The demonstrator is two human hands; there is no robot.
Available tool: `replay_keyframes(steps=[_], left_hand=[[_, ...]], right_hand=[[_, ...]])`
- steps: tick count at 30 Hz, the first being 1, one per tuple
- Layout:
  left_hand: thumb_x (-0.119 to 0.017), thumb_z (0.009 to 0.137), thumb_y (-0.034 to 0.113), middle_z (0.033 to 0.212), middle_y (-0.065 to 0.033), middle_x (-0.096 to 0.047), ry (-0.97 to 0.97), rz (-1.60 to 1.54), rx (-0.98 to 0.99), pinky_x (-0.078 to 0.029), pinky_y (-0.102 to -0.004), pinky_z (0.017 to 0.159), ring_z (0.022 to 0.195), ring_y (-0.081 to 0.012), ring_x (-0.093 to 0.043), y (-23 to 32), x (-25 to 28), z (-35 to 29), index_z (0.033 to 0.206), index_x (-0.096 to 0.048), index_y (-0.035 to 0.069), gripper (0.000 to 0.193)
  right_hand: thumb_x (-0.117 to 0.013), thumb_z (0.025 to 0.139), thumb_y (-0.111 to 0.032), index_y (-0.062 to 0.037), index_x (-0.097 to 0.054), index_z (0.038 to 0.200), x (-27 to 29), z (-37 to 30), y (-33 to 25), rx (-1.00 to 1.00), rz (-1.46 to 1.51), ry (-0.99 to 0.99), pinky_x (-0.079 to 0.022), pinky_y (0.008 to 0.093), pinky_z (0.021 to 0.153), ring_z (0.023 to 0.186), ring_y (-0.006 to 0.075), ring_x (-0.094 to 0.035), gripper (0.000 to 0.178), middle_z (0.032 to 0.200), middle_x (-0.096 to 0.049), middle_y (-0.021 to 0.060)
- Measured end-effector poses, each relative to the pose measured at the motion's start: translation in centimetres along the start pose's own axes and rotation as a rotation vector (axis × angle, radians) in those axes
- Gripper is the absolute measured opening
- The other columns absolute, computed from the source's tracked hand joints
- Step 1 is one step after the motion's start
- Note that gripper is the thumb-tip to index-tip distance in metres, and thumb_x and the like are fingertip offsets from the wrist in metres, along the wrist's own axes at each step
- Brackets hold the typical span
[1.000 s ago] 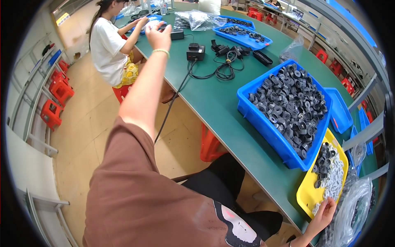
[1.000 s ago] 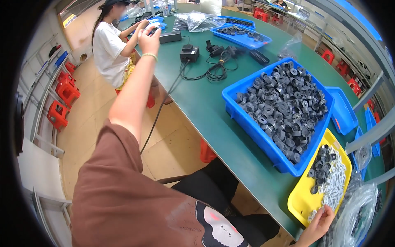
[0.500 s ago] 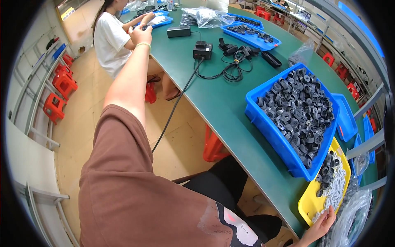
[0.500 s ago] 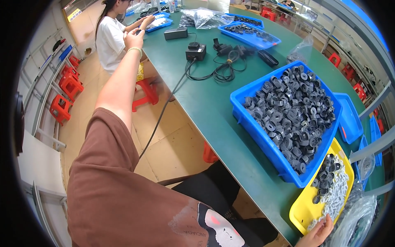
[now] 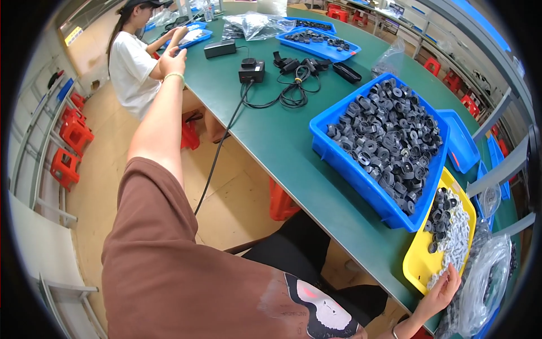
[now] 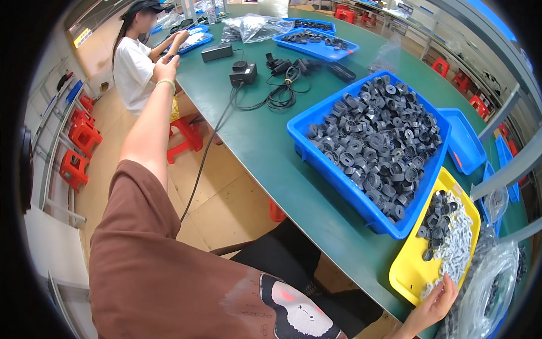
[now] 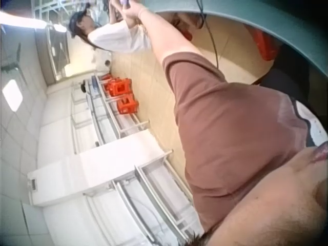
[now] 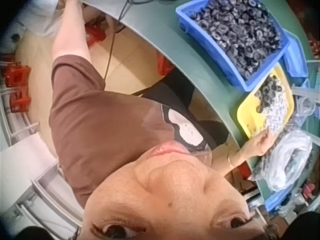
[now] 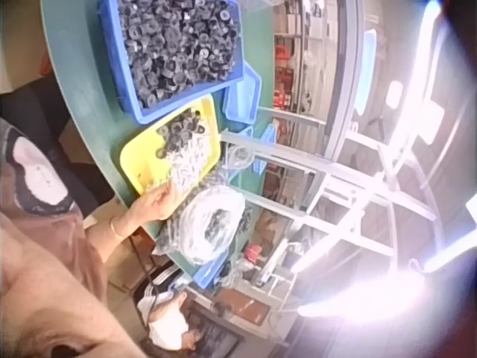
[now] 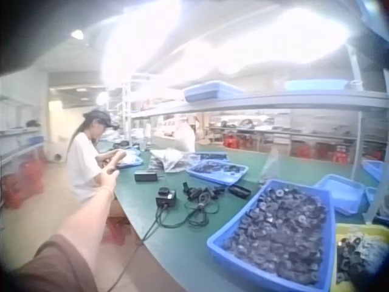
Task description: The person assembles plastic components by fitting small inserts into circular plastic housings by hand.
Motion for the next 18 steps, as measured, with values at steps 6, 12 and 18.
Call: replay_keyframes(steps=[6,12,18], left_hand=[[-0.073,0.085,0.009,0.099,-0.0081,-0.065,-0.081,-0.216,0.077,-0.056,-0.0202,0.068,0.08,-0.0135,-0.067,5.5,-0.3,-3.8,0.118,-0.057,-0.004,0.039],[-0.065,0.091,0.009,0.111,-0.0016,-0.065,-0.895,-0.619,-0.322,-0.049,-0.02,0.081,0.09,-0.0054,-0.061,25.8,-5.1,-23.5,0.123,-0.06,0.005,0.033],[-0.069,0.085,-0.003,0.111,-0.0032,-0.063,-1.589,-0.945,0.08,-0.052,-0.0209,0.076,0.085,-0.0058,-0.061,32.1,-5.9,-48.9,0.119,-0.062,0.001,0.035]], right_hand=[[-0.052,0.096,0.0,0.006,-0.059,0.113,0.1,0.2,-0.4,-0.068,0.072,0.026,-0.045,0.0278,0.082,0.095,0.0181,-0.056,0.019,0.109,-0.058,0.0105],[-0.054,0.092,0.008,0.0056,-0.06,0.107,0.8,-0.7,0.9,-0.298,0.469,0.065,-0.044,0.0233,0.084,0.096,0.0124,-0.054,0.016,0.111,-0.056,0.0079],[-0.056,0.087,0.013,0.006,-0.064,0.104,-0.3,0.9,-7.5,-0.129,0.714,0.006,-0.049,0.0226,0.074,0.084,0.0122,-0.058,0.019,0.106,-0.057,0.0092]])
Point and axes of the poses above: each hand's wrist, its own z-axis towards the middle knuckle, its own x-axis out of the back of the hand, y = z × x, the point moved 6 cm from there along z, towards the middle knuckle
